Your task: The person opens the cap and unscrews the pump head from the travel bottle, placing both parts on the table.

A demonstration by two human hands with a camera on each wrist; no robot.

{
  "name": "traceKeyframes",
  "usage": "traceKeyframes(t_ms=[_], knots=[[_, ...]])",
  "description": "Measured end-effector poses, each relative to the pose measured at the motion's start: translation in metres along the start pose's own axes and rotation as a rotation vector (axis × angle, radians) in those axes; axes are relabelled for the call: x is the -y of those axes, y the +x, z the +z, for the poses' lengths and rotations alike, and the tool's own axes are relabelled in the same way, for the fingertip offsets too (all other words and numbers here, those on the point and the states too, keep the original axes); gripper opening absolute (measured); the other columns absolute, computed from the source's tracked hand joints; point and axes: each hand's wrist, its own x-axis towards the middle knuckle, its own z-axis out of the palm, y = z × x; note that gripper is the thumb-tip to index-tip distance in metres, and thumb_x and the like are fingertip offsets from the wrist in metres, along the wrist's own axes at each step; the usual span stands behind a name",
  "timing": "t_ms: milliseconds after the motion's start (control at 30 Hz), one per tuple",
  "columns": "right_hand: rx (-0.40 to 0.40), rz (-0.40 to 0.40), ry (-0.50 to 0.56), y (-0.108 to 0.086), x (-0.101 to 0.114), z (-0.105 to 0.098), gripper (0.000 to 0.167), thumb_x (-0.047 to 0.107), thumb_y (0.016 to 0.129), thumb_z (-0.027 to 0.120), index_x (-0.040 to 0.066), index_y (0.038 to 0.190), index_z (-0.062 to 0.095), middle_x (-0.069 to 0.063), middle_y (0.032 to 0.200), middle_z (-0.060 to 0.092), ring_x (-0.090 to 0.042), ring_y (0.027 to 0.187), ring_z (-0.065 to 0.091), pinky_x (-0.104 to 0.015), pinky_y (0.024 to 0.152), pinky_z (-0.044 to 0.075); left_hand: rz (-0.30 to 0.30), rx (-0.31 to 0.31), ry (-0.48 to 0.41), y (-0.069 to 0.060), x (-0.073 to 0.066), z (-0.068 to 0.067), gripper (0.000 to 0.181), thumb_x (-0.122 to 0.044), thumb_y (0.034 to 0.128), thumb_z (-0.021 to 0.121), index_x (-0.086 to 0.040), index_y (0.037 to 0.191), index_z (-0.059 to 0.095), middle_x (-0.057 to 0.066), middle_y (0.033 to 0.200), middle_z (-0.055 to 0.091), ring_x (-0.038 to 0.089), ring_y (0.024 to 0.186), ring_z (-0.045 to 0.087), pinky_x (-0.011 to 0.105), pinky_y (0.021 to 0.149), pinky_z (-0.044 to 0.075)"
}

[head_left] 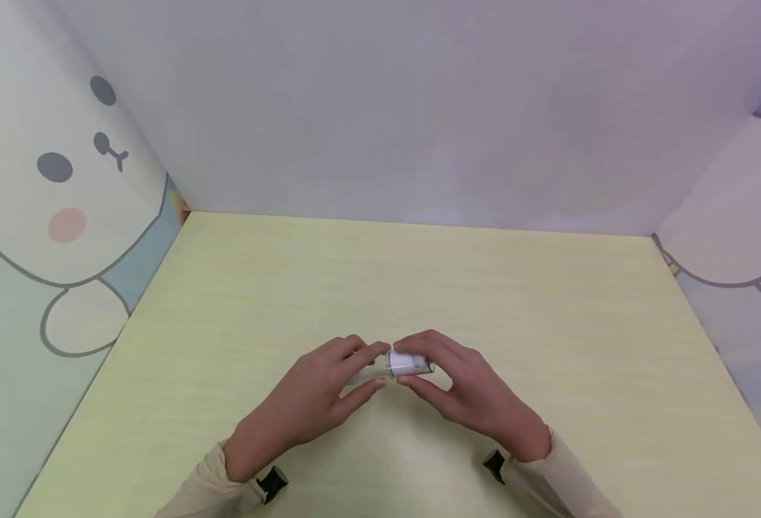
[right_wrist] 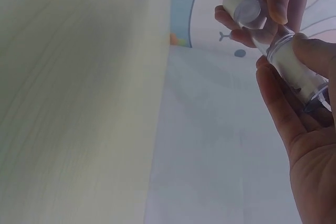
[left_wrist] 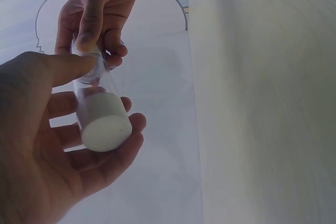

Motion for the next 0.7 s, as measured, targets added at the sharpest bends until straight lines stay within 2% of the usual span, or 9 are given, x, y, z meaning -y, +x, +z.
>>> traceKeyframes(t_ms=[233, 367, 500, 700], knots=[[-0.008, -0.023, 0.013, -0.0007, -0.0014, -0.0022, 0.035, 0.016, 0.097, 0.076, 0.007, 0.129, 0.064, 0.0, 0.119, 0.069, -0.009, 0.102, 0.068, -0.016, 0.091, 0.055, 0.003, 0.003, -0.009, 0.0013, 0.0004, 0.001, 0.045, -0.032, 0.0959, 0.077, -0.018, 0.137, 0.065, -0.004, 0.108, 0.066, 0.005, 0.085, 0.055, 0.019, 0.07, 0.051], [-0.003, -0.029, 0.011, -0.0005, -0.0019, -0.0025, 0.034, 0.016, 0.097, 0.075, 0.007, 0.128, 0.064, 0.0, 0.119, 0.069, -0.009, 0.103, 0.068, -0.016, 0.092, 0.055, 0.013, 0.008, -0.044, 0.0013, 0.0011, 0.0022, 0.044, -0.03, 0.0968, 0.076, -0.016, 0.137, 0.065, -0.004, 0.108, 0.067, 0.005, 0.083, 0.054, 0.019, 0.071, 0.05], [0.013, -0.033, 0.007, 0.0005, 0.0002, -0.0032, 0.033, 0.017, 0.098, 0.074, 0.008, 0.129, 0.064, 0.001, 0.119, 0.068, -0.008, 0.103, 0.067, -0.015, 0.092, 0.054, 0.015, 0.011, -0.097, 0.0002, 0.0016, 0.0022, 0.042, -0.027, 0.097, 0.076, -0.015, 0.136, 0.064, -0.005, 0.107, 0.067, 0.004, 0.081, 0.054, 0.017, 0.071, 0.05], [0.017, -0.044, -0.01, 0.0003, 0.0045, -0.0051, 0.032, 0.024, 0.103, 0.067, 0.007, 0.129, 0.064, -0.001, 0.119, 0.068, -0.009, 0.101, 0.068, -0.015, 0.089, 0.056, -0.016, 0.036, -0.221, -0.0009, -0.002, 0.0004, 0.039, -0.021, 0.0971, 0.075, -0.015, 0.134, 0.064, -0.004, 0.108, 0.07, 0.003, 0.084, 0.06, 0.017, 0.071, 0.052]])
